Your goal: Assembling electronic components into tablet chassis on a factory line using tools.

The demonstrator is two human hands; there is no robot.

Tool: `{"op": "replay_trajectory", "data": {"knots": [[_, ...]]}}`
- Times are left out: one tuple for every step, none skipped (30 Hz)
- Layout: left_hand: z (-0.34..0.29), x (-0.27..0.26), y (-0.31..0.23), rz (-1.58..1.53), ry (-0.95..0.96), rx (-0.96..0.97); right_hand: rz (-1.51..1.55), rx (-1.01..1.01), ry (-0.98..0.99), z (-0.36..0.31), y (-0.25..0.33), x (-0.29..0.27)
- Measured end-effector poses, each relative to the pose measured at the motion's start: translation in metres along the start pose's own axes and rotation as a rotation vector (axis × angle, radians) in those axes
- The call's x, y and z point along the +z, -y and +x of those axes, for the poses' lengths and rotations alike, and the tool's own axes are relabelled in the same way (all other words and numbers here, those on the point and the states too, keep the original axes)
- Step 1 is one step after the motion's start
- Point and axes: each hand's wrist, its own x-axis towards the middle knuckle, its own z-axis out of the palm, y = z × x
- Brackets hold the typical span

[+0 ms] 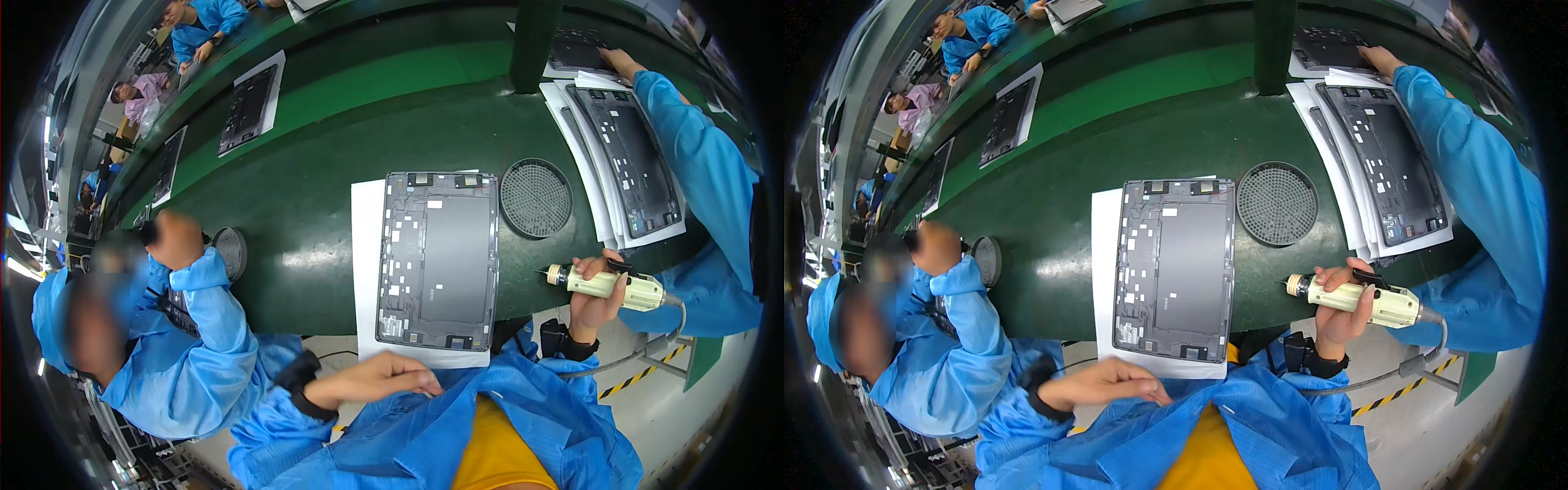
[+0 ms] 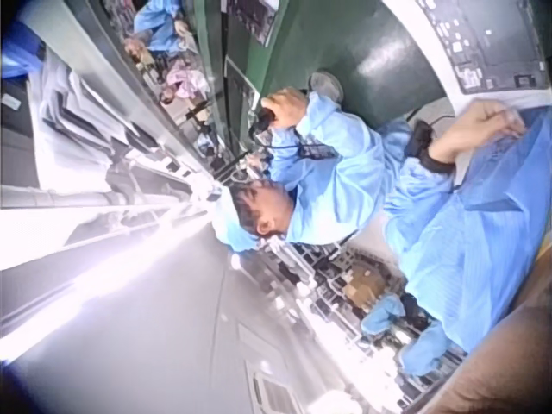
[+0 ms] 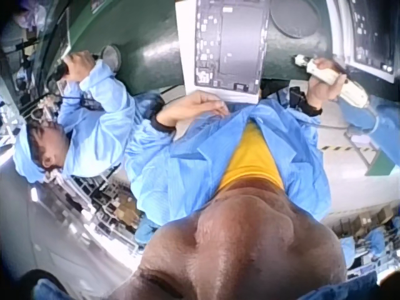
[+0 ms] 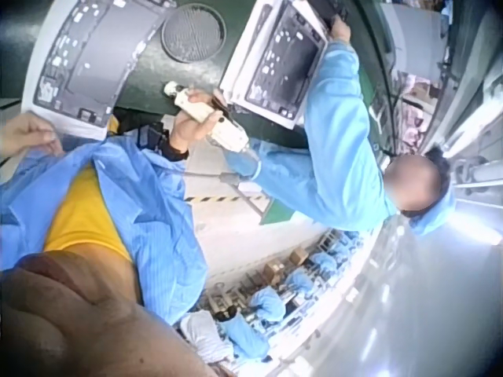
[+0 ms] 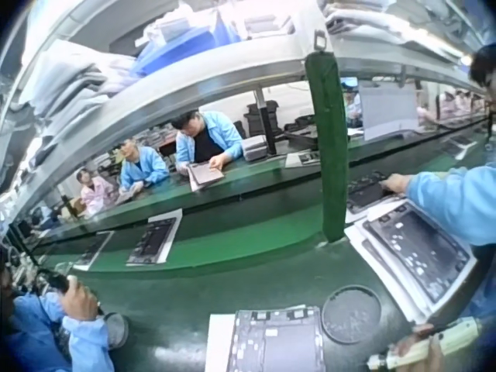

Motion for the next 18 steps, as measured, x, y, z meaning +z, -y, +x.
{"op": "replay_trajectory", "data": {"knots": [[0.001, -0.013, -0.021, 0.092, 0.004, 0.070, -0.012, -0.004, -0.014, -0.001, 0.000, -0.002], [0.004, -0.028, -0.035, 0.190, -0.094, 0.187, -0.018, -0.004, -0.024, -0.001, 0.001, -0.002], [0.009, -0.045, -0.054, 0.337, -0.251, 0.221, -0.032, -0.010, -0.023, -0.001, 0.001, -0.002], [0.024, -0.067, -0.061, 0.459, -0.458, 0.257, -0.039, -0.003, -0.037, 0.000, 0.002, 0.000], [0.040, -0.093, -0.071, 0.789, -0.747, 0.349, -0.051, 0.000, -0.052, -0.001, 0.001, 0.002], [0.063, -0.123, -0.075, 0.975, -0.926, 0.606, -0.069, 0.003, -0.076, -0.001, 0.001, 0.004], [0.076, -0.142, -0.077, 1.152, -1.112, 0.864, -0.079, -0.002, -0.071, -0.001, 0.001, 0.007], [0.084, -0.146, -0.080, 1.138, -1.098, 0.883, -0.077, -0.001, -0.079, 0.000, 0.001, 0.008], [0.090, -0.150, -0.083, 1.164, -1.116, 0.883, -0.074, 0.002, -0.088, 0.000, 0.002, 0.010], [0.096, -0.153, -0.083, 1.192, -1.132, 0.880, -0.087, 0.010, -0.113, -0.002, 0.002, 0.012], [0.097, -0.157, -0.082, 1.179, -1.119, 0.891, -0.104, 0.003, -0.118, -0.001, 0.003, 0.016], [0.095, -0.160, -0.081, 1.196, -1.111, 0.851, -0.124, 0.013, -0.125, 0.000, 0.004, 0.021], [0.093, -0.165, -0.079, 1.213, -1.099, 0.809, -0.145, 0.025, -0.137, 0.002, 0.005, 0.025], [0.092, -0.169, -0.077, 1.207, -1.076, 0.808, -0.149, 0.024, -0.134, 0.006, 0.007, 0.033], [0.089, -0.173, -0.076, 1.198, -1.069, 0.808, -0.159, 0.027, -0.137, 0.012, 0.010, 0.039], [0.086, -0.175, -0.076, 1.196, -1.032, 0.812, -0.190, 0.028, -0.042, 0.019, 0.013, 0.044], [0.082, -0.177, -0.074, 1.195, -1.007, 0.810, -0.213, 0.034, 0.062, 0.029, 0.015, 0.051], [0.079, -0.180, -0.073, 1.227, -0.985, 0.851, -0.258, 0.021, 0.079, 0.038, 0.019, 0.063]]}}
